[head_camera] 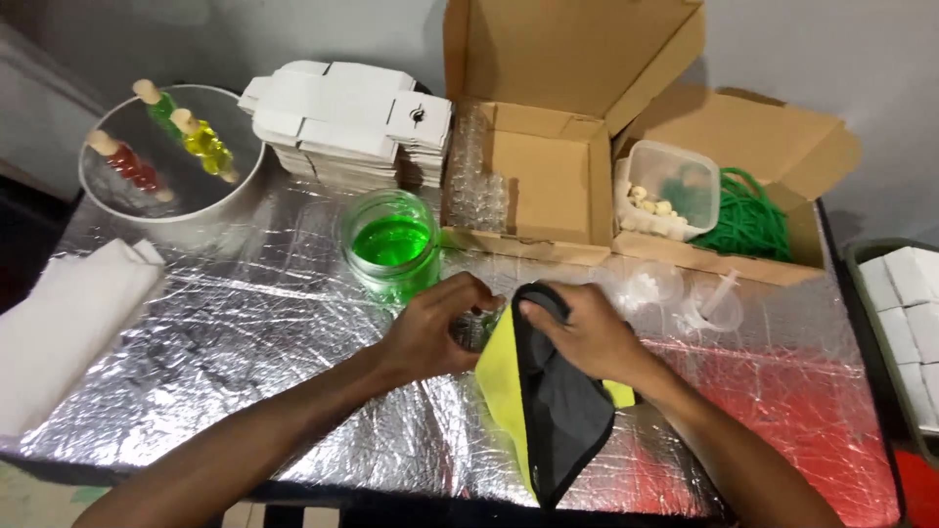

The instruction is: Filling small glass bottles with liquid using a syringe and assembling them with caps and protective pouches.

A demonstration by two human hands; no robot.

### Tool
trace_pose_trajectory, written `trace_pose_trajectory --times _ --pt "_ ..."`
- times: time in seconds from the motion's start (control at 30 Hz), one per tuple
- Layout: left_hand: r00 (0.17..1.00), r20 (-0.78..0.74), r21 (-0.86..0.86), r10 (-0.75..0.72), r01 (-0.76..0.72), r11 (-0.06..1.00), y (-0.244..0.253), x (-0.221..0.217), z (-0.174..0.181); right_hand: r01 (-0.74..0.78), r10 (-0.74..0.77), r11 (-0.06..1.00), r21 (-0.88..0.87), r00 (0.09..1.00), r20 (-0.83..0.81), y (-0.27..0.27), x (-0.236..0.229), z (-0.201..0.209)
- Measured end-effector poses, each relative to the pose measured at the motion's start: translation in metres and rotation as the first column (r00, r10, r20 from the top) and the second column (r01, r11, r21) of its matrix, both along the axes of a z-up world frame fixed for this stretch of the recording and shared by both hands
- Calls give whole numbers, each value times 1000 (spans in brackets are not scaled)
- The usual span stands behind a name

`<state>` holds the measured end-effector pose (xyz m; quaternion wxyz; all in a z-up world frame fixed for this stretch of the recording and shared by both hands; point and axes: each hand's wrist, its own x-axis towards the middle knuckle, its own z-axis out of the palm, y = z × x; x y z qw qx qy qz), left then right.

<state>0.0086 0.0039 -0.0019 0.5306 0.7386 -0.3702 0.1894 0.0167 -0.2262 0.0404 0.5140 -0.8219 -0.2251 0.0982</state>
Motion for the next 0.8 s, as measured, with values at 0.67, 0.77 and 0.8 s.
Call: trace_pose_trajectory --times 0.67,0.77,0.8 --pt "987 -65 97 -150 156 983 12 7 -11 112 -114 993 -46 992 -45 14 -12 -4" --pt "976 -142 134 -168 187 973 15 2 -16 48 -51 998 -38 996 -74 17 -13 0" --pt "976 -139 132 -168 186 974 15 2 -13 47 -50 998 -40 996 -72 17 -13 -1"
